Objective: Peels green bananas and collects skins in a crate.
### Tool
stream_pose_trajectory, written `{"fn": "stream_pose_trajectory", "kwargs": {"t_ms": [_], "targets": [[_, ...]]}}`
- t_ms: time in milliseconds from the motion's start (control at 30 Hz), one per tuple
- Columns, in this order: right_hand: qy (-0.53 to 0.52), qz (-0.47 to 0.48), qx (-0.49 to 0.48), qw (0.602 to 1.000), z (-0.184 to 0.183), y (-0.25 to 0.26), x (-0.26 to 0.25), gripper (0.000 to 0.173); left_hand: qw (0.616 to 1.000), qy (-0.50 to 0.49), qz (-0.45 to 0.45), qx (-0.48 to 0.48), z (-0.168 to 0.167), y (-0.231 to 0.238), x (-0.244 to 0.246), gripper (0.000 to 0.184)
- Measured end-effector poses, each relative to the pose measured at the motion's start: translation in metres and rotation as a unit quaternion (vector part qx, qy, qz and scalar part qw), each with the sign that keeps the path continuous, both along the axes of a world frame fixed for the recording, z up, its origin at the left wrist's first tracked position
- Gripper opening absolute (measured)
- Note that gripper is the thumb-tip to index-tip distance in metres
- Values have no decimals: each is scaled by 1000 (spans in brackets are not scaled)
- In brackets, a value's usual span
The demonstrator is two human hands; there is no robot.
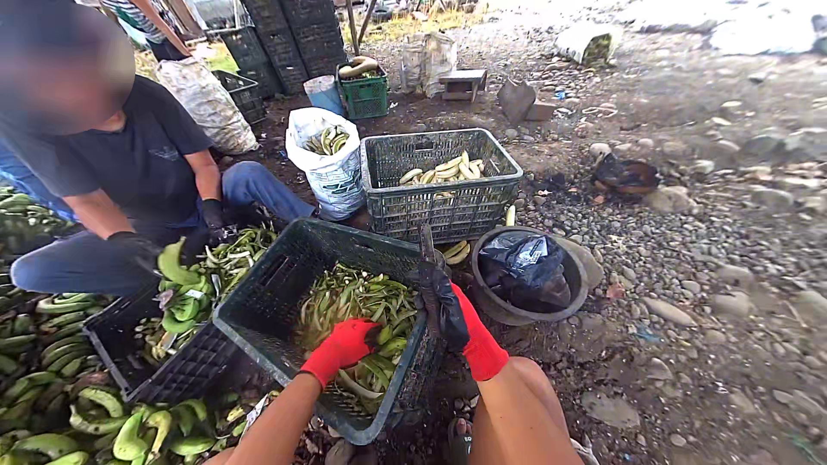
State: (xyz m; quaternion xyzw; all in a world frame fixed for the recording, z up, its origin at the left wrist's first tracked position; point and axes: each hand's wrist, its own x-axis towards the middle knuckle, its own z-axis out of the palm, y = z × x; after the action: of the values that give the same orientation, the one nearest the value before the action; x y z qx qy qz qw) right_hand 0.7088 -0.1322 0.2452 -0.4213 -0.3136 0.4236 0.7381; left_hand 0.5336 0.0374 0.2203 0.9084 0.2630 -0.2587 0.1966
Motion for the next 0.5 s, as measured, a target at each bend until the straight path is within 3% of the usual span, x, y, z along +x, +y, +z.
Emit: {"fn": "stream_pose_trajectory", "kwargs": {"t_ms": [67,133,233,333,400,500], "targets": [[-2,-1,-4,1000,2,0,-2,41,982,-123,107,-95,0,8,-16,45],[-1,-7,-4,1000,2,0,-4,39,892,-308,243,-223,4,9,-33,37],[-15,-15,-13,1000,2,-4,-6,40,655,-538,353,-397,25,8,-46,36],[-49,-21,-17,998,-3,-8,-10,45,445,-673,314,-500,54,11,-51,43],[-120,-13,-45,992,2,-8,-19,44,379,-700,307,-523,64,15,-51,52],[-307,12,-108,945,21,-14,-46,49,352,-696,425,-459,55,20,-49,39]]}}
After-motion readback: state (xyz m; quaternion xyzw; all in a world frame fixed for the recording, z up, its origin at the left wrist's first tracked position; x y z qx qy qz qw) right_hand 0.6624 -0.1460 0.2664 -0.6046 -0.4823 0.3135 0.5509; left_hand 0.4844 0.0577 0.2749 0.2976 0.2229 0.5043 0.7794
